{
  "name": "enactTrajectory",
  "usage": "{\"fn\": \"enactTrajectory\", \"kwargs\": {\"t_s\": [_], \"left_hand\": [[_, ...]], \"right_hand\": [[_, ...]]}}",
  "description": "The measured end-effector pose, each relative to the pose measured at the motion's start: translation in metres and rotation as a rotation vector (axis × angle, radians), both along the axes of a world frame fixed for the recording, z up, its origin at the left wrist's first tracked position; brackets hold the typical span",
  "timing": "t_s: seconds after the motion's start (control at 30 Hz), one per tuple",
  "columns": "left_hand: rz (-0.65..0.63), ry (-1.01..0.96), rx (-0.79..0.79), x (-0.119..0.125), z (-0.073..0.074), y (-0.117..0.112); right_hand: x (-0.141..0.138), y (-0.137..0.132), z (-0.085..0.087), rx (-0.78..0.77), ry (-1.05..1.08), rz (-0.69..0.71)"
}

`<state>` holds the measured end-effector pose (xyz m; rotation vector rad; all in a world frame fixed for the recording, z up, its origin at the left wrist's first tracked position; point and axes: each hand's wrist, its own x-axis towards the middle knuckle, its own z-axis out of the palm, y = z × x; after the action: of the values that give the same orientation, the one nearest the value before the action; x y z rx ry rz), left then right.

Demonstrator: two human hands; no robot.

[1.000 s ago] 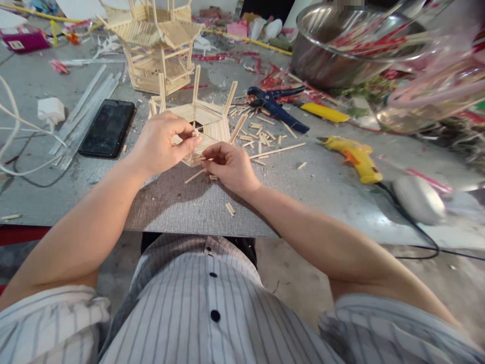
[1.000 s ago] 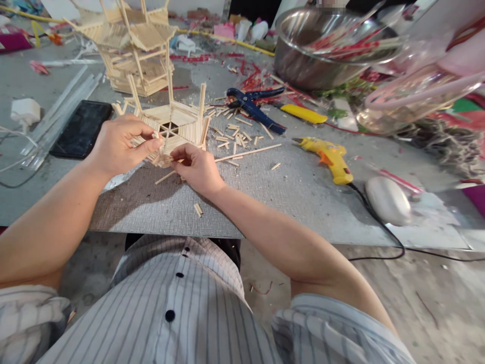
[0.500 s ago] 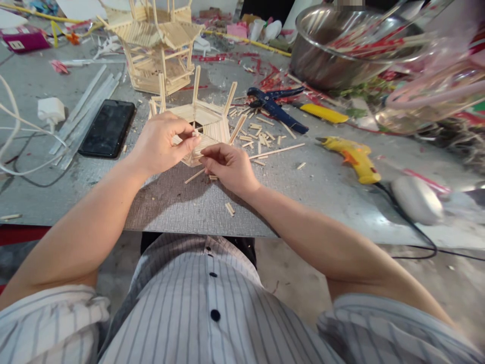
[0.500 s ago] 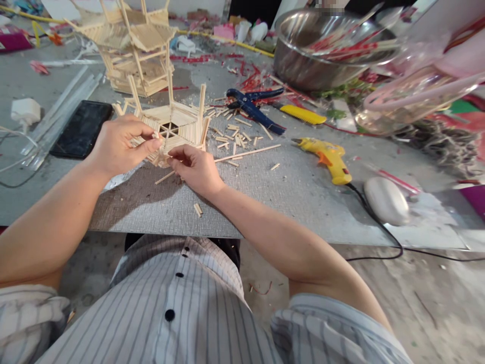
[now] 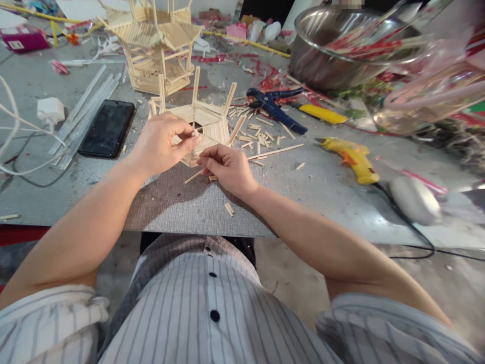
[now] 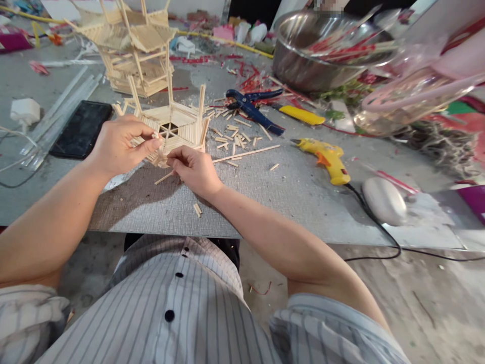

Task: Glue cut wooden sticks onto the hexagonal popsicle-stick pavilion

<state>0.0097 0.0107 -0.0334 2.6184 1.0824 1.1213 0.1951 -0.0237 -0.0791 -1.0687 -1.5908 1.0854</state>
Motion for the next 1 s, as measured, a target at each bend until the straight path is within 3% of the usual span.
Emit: {"fn": "enactTrajectory", "kwargs": {"t_s": [0.8, 1.0], "left_hand": [[0.004, 0.009, -0.001, 0.0006, 0.0005, -0.0002], [-0.005, 0.005, 0.03, 0.0014, -0.0005, 0.0015]], "right_hand": [[0.0002, 0.0027, -0.0021, -0.067, 0.074, 0.067], [-0.0003, 0.0029, -0.0013, 0.026, 0.035, -0.001]]}}
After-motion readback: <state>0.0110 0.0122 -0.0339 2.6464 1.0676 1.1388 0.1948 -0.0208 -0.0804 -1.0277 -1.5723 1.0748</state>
